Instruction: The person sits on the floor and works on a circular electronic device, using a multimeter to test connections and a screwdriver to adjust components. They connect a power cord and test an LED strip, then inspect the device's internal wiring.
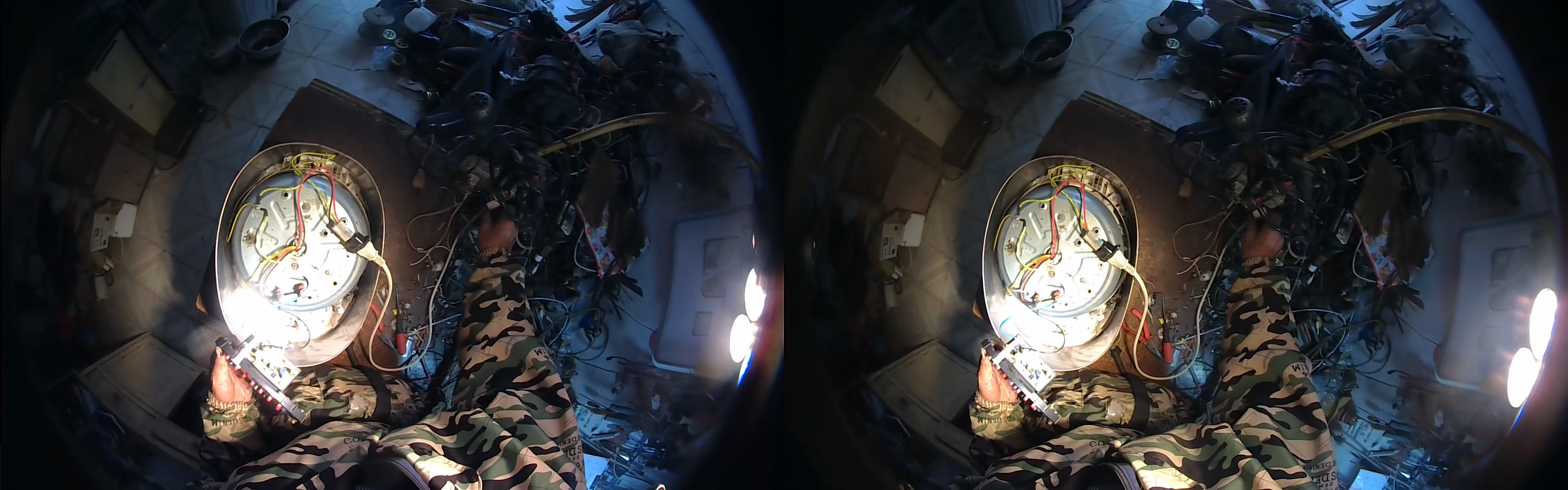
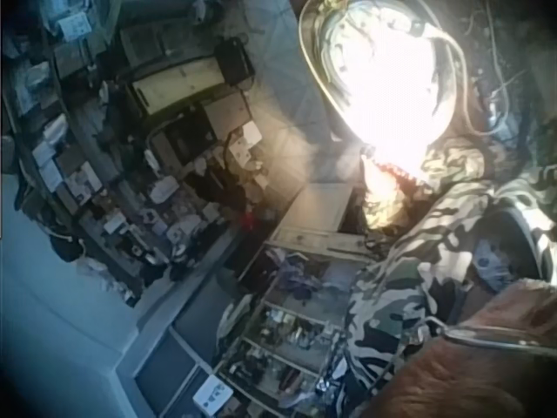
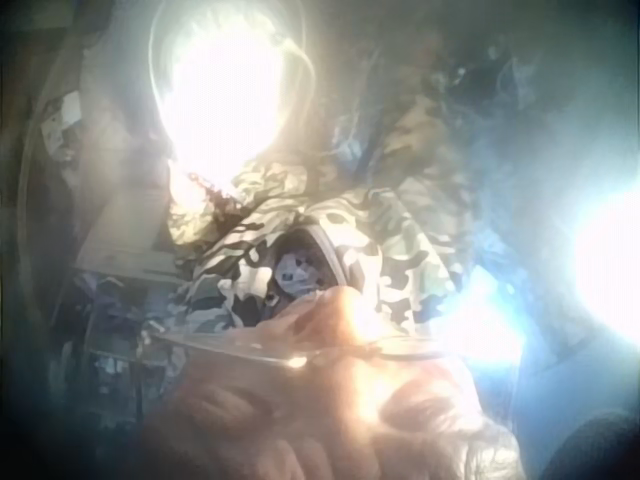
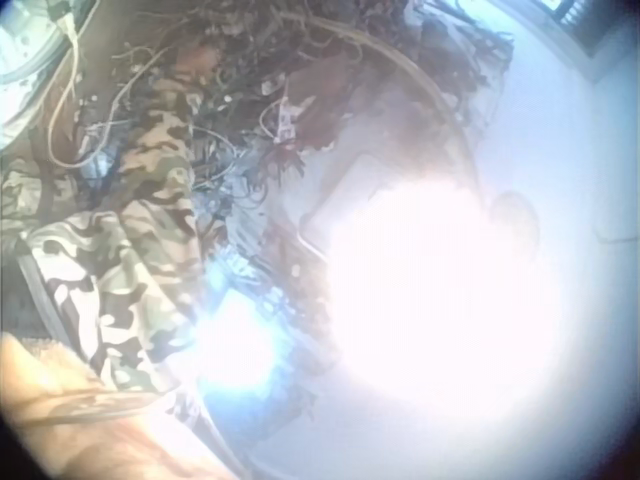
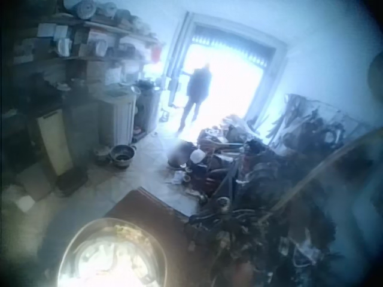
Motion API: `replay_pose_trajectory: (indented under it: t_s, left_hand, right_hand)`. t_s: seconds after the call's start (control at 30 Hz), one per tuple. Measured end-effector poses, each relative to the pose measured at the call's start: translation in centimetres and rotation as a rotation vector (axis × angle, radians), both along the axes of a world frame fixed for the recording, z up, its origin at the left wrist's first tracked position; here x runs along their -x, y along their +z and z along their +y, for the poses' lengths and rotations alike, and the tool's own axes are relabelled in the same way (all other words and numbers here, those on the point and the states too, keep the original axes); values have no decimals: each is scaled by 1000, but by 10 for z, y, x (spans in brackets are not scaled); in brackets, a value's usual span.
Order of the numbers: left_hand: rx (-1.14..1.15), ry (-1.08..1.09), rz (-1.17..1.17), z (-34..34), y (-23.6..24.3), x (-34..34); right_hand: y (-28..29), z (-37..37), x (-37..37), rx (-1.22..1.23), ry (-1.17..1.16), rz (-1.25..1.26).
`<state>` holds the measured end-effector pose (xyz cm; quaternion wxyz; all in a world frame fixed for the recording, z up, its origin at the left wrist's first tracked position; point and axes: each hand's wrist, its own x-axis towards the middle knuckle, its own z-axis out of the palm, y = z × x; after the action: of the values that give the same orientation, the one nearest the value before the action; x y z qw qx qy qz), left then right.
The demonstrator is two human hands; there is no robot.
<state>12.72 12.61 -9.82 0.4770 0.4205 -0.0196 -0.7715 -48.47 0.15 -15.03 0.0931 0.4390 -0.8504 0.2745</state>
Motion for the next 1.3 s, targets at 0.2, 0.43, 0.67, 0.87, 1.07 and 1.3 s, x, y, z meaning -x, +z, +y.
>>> replay_pose_trajectory:
  t_s: [0.2,0.43,0.67,0.87,1.07,1.3]
  left_hand:
    - [97,-52,264,2,-18,-10]
    - [54,-33,243,4,-16,-8]
    - [53,-34,172,5,-15,-11]
    - [-33,-57,65,3,-16,-11]
    - [-105,-25,-71,-7,0,9]
    - [45,-79,115,-4,-14,-5]
  right_hand:
    - [-3,-18,-3,256,-31,226]
    - [-16,-21,-6,89,-214,80]
    - [-15,-28,-17,74,-318,3]
    - [5,-31,-32,29,-365,-92]
    - [-2,-22,-19,238,-246,8]
    - [-28,-31,-14,286,-304,-81]
